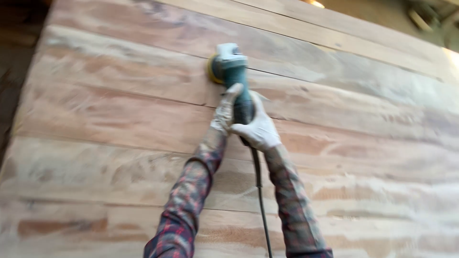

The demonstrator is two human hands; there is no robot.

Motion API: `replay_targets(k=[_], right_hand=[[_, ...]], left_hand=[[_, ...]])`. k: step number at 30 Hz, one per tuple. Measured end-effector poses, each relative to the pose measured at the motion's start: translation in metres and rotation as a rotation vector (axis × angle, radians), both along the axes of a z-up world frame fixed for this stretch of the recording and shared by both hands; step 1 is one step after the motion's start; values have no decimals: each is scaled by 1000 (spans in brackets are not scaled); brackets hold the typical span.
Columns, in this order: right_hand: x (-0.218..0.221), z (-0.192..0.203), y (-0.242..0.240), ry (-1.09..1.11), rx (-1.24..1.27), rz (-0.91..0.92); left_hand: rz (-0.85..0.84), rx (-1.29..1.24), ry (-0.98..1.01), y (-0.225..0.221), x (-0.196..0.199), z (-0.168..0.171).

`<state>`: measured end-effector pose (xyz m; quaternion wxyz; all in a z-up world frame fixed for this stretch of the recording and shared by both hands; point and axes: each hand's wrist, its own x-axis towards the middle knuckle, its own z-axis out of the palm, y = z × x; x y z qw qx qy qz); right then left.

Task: The person sands a large panel of wooden planks using a handheld electric orbital sander, moving it steadily across the plank surfaces. Near the end, the person sets the sander down and sands the wood by hand with a small sanding block, rubbing it along the planks.

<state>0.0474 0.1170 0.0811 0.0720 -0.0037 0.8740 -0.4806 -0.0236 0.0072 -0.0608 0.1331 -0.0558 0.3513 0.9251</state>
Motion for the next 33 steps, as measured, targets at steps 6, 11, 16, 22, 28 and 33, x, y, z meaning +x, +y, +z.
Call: replay_targets(k=[6, 11, 16, 22, 28, 33], right_hand=[[4, 22, 7, -245, 68, -89], [11, 7, 61, -213, 61, -61], [27, 3, 135, -247, 52, -78], [44, -8, 250, -192, 68, -103], [61, -17, 357, -64, -23, -130], [72, -25, 437, -114, -95, -274]], left_hand=[[-58, 168, -169, 4, 21, 62], [-67, 158, -176, 57, 27, 56], [-49, 138, -189, 134, 40, 55], [-123, 132, -234, 255, 47, 39], [-228, 243, -224, 372, 58, 31], [-266, 193, -228, 459, 65, 35]])
